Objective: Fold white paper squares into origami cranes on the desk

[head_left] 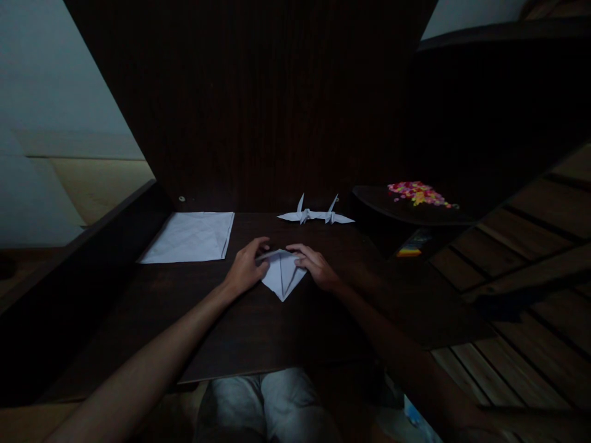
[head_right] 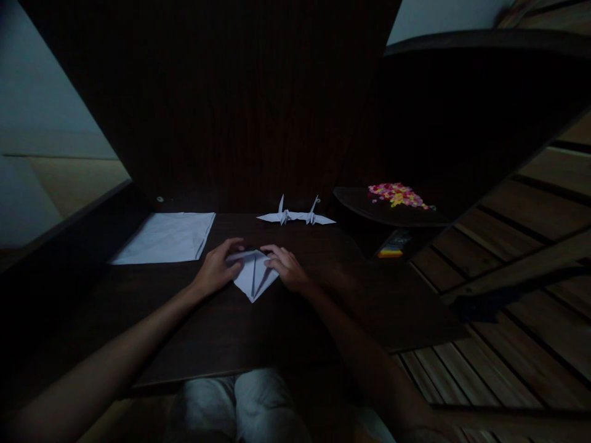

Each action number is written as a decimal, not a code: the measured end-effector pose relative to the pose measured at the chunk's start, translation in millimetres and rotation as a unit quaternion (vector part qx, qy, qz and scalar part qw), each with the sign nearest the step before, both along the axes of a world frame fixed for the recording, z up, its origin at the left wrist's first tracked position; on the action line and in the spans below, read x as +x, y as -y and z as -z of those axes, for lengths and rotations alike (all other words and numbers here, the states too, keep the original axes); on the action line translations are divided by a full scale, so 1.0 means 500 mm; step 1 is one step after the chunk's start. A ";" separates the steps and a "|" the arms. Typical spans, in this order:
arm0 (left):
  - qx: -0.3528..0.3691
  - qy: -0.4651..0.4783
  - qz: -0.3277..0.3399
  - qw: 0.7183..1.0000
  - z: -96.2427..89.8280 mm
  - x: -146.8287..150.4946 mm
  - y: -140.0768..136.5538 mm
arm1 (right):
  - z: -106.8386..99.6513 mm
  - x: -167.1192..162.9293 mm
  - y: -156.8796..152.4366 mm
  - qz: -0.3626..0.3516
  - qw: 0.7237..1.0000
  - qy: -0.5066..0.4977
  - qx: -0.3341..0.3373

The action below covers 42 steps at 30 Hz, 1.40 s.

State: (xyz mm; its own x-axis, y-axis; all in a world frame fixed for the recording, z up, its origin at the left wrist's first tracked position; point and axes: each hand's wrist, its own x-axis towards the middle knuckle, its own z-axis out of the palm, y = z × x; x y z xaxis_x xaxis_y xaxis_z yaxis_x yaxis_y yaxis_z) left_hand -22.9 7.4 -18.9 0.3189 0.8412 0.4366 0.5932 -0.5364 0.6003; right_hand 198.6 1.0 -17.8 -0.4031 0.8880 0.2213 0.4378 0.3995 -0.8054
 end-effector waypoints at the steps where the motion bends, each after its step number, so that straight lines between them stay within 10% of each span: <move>1: -0.002 0.003 0.007 1.000 0.000 0.000 0.001 | 0.000 -0.001 0.001 0.003 1.000 -0.013 -0.012; 17: 0.023 -0.060 0.112 0.992 0.006 0.002 0.001 | 0.009 -0.009 0.000 0.010 0.985 0.115 0.130; 42: 0.005 -0.273 0.167 0.947 0.005 -0.013 0.009 | 0.013 -0.019 0.008 0.030 0.967 0.228 0.112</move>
